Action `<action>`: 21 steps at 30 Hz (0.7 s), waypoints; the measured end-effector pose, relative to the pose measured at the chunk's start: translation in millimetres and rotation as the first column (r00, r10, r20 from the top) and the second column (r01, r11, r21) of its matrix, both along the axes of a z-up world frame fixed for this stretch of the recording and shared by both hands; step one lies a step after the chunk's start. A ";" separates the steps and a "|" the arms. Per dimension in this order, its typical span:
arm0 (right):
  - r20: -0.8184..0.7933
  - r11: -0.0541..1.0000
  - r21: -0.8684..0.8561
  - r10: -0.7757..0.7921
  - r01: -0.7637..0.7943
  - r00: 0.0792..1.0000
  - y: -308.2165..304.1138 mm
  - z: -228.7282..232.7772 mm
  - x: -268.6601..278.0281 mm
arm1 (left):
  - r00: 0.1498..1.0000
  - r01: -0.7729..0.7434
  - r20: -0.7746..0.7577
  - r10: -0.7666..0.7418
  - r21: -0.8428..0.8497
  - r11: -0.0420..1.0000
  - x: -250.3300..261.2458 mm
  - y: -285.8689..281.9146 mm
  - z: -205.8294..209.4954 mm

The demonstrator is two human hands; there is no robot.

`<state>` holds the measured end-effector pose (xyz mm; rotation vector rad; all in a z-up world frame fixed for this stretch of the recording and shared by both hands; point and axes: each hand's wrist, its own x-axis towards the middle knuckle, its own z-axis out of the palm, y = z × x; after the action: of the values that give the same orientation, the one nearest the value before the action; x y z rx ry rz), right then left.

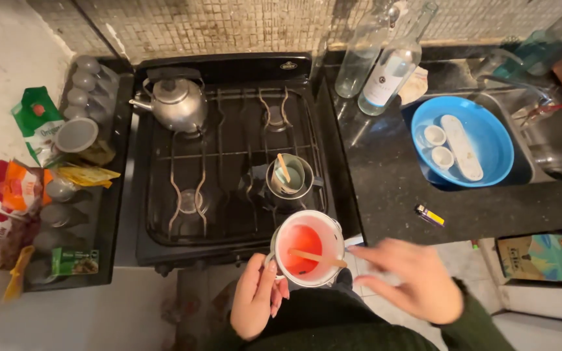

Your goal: Stirring and melting wax on a stove for candle production.

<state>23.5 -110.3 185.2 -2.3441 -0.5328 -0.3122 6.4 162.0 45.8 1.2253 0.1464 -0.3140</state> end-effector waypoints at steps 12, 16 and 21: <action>0.014 0.969 -0.124 0.216 -0.213 0.976 13.6 -43.2 13.3 | 0.995 0.024 0.085 -0.042 0.208 0.978 2.2 -5.9 -8.5; 0.159 0.992 -0.110 0.078 -0.061 0.984 15.8 -60.2 14.8 | 0.972 0.003 0.218 -0.089 0.367 0.930 5.7 -8.0 -7.0; 0.032 0.988 -0.044 0.147 -0.146 0.989 17.5 -74.7 4.3 | 0.964 -0.046 0.254 -0.079 0.453 0.890 5.3 -10.7 -7.6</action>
<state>27.8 -92.8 110.6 -2.3279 -0.7309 -0.2767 11.7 151.2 38.2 1.7263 -0.0285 -0.1259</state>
